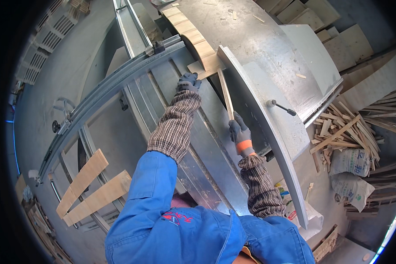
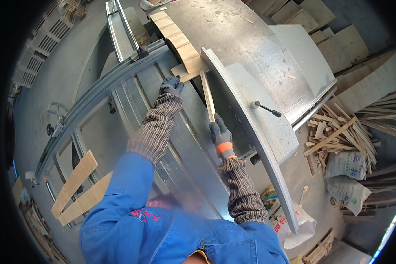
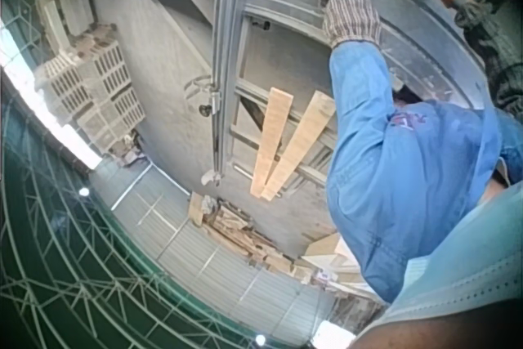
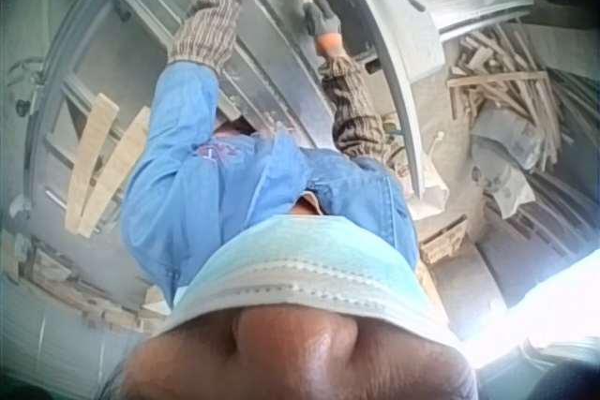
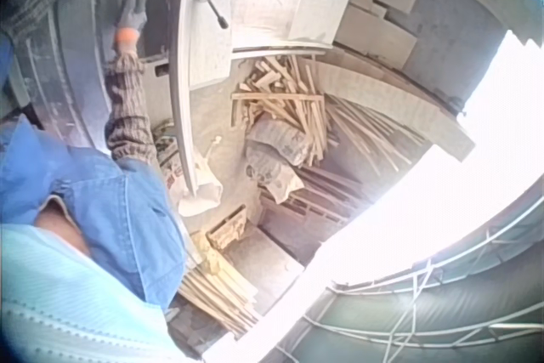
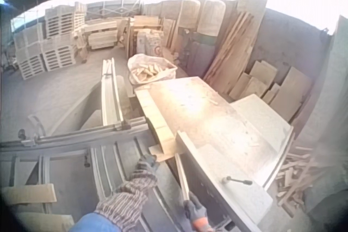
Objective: The person repeatedly feeds small wooden planks through a table saw, using a push stick to guide them and a metal bar to assist. The cut pieces are collected in a white sack on the table.
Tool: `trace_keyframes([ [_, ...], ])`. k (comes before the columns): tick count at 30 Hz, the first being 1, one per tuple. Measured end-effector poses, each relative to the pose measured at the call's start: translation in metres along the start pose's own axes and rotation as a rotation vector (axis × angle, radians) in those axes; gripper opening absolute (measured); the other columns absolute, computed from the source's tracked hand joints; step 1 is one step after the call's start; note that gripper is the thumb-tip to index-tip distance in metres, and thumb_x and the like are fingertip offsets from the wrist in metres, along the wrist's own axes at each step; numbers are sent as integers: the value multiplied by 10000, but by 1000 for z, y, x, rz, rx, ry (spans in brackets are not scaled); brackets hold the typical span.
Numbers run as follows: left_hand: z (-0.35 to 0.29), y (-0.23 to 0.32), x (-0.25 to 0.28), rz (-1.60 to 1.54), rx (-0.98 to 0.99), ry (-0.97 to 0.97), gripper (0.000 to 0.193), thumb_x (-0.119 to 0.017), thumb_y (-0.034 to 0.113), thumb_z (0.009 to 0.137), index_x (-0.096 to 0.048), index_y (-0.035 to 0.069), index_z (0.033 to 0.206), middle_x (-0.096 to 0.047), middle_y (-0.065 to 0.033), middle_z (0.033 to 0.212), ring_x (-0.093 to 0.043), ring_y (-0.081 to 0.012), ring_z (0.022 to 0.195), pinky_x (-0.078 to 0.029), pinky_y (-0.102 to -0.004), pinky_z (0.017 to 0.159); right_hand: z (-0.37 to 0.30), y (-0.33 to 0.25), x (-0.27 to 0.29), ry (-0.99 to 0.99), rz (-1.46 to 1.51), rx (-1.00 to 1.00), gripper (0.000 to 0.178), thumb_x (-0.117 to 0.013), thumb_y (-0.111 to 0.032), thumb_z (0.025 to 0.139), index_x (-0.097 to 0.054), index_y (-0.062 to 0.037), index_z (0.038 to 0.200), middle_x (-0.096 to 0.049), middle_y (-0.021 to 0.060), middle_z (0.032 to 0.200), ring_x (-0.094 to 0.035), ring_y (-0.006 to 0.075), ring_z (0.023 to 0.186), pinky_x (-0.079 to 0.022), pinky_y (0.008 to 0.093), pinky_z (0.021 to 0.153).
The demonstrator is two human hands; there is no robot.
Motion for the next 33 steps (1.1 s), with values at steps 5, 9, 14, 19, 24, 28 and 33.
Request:
trace_keyframes([
  [5, 14, -8, -5, 14, 31, -32, 396, -653, 341, 946, -657, 131, 1281, -628, -169, 1333, -610, -363, 1231, -516, -455, 1047, 2, -5, -8, -17, 23, -12, 489, -640, -235, 957, -619, -156, 1439, -606, -65, 760, -463, 42, 557, -390, 234, 511],
  [9, 20, -17, -7, -16, 61, 4, 438, -658, 351, 948, -634, 155, 1339, -613, -162, 1365, -603, -349, 1246, -508, -452, 1058, 11, -6, -12, -6, -48, 30, 502, -640, -232, 958, -603, -159, 1453, -609, -56, 761, -464, 49, 555, -392, 237, 508],
  [14, 31, -24, -2, 21, 25, 21, 405, -651, 271, 964, -641, 112, 1336, -623, -164, 1368, -616, -351, 1231, -514, -446, 1049, 23, -17, -21, -79, -22, 43, 533, -629, -263, 966, -561, -150, 1483, -557, -28, 746, -482, 69, 561, -399, 252, 497],
  [19, 58, -78, 4, 219, 20, -153, 380, -653, 275, 962, -642, 149, 1320, -628, -164, 1353, -636, -361, 1195, -534, -453, 1016, 2, -4, 13, -22, -191, 189, 498, -628, -240, 998, -565, -133, 1480, -647, -3, 864, -523, 73, 606, -449, 252, 547],
  [24, 39, -182, 27, 1, 77, -21, 422, -706, 291, 925, -640, 167, 1323, -629, -164, 1351, -637, -356, 1199, -531, -444, 1028, -89, 46, 80, -33, -667, 670, 524, -654, -216, 958, -564, -44, 1445, -614, 241, 1374, -586, 389, 1282, -476, 435, 1056],
  [28, 5, -98, 63, 11, 163, -51, 606, -765, 415, 871, -583, 159, 1390, -538, -138, 1461, -524, -320, 1349, -443, -417, 1140, -165, 66, 115, -77, -970, 433, 589, -725, -292, 897, -580, -77, 1426, -646, 240, 1245, -604, 435, 1133, -491, 503, 975],
  [33, -12, -37, 71, 202, 221, -127, 1004, -752, 616, 808, -309, 187, 1600, -179, -81, 1698, -262, -288, 1541, -296, -439, 1246, -203, 59, 121, 36, -1090, 449, 588, -730, -278, 882, -573, -60, 1405, -630, 231, 1230, -588, 418, 1137, -487, 489, 966],
])
Point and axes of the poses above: each hand's wrist, its own z-axis towards the middle knuckle, its own x-axis out of the back of the hand, y = z × x, the point moved 5 cm from there along z, towards the middle knuckle
